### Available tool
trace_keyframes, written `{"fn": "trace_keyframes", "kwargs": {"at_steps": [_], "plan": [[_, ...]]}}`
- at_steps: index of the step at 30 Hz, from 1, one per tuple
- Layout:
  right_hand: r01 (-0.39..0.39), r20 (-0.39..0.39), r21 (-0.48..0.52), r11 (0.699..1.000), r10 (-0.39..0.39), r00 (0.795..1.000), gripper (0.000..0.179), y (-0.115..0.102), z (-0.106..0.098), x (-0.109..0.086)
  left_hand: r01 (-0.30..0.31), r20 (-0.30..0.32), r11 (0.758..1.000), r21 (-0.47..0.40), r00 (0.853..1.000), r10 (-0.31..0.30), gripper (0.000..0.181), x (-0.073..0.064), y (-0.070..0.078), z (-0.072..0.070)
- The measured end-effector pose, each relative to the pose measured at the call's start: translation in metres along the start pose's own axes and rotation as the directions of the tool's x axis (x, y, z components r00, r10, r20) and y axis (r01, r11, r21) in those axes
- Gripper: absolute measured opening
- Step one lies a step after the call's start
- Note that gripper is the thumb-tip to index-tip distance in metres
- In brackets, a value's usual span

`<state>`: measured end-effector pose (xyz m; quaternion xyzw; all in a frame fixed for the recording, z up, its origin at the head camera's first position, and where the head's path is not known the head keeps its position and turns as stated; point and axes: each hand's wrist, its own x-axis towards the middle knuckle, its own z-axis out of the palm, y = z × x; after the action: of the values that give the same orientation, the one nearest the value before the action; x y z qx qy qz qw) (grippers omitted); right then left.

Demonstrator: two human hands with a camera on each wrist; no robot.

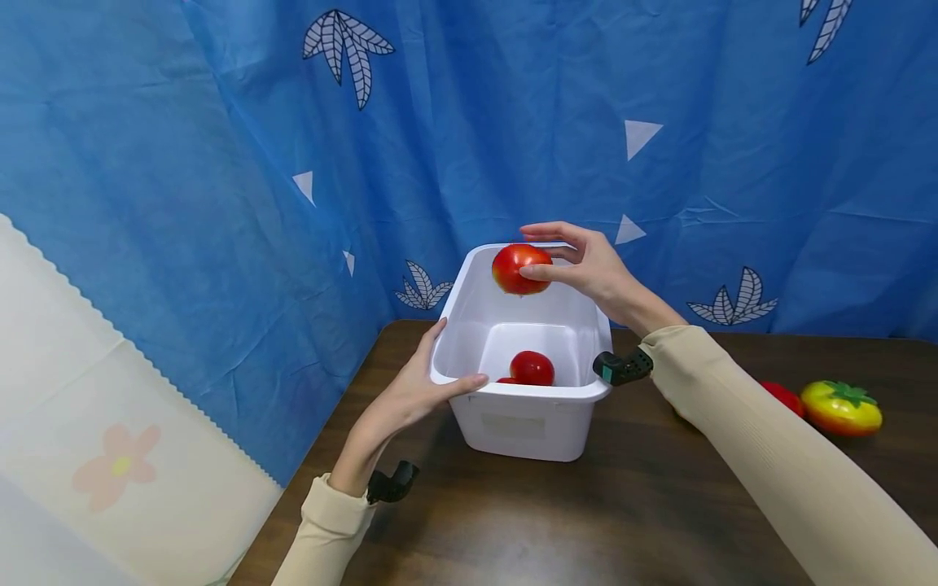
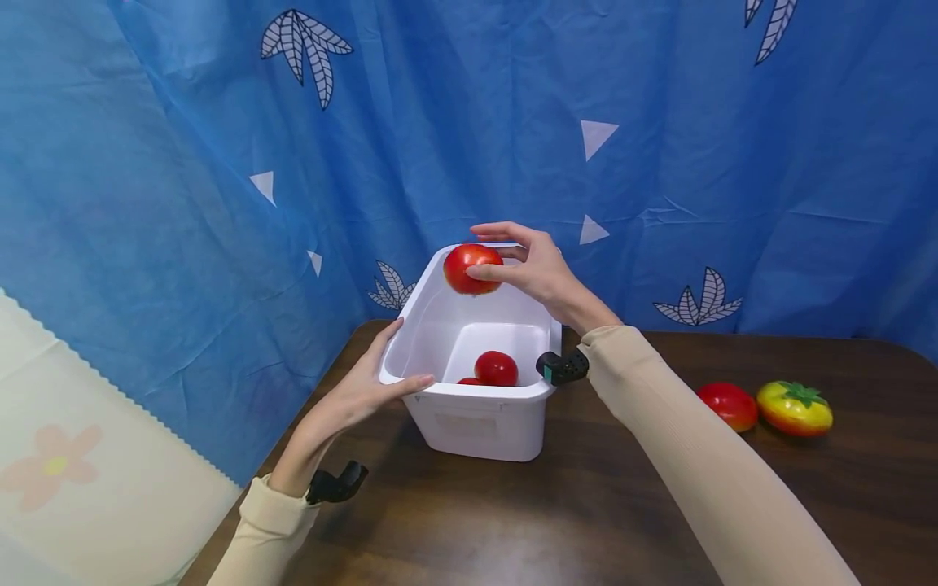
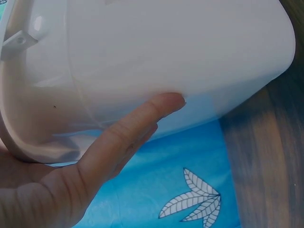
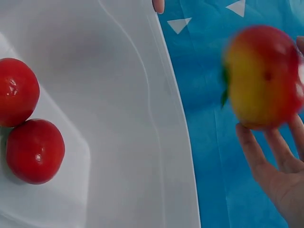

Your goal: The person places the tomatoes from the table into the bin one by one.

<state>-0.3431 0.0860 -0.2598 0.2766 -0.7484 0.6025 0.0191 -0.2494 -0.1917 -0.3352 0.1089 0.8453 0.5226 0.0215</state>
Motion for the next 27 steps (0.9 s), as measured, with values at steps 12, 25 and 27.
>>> {"fn": "trace_keyframes", "kwargs": {"at_steps": [12,25,27], "plan": [[-0.004,0.014,0.000,1.000,0.004,1.000,0.059,0.001,-0.004,-0.006,0.049,-0.016,0.999,0.020,0.999,-0.048,0.108,-0.001,0.002,0.000],[-0.039,-0.030,-0.003,0.999,0.039,0.999,0.056,0.009,-0.025,-0.023,0.007,0.001,1.000,0.012,1.000,-0.007,0.109,0.001,0.000,0.000],[-0.058,-0.046,-0.013,0.998,0.057,0.997,0.056,0.014,-0.031,-0.031,0.006,-0.002,1.000,0.016,1.000,-0.006,0.110,0.000,0.000,-0.001]]}}
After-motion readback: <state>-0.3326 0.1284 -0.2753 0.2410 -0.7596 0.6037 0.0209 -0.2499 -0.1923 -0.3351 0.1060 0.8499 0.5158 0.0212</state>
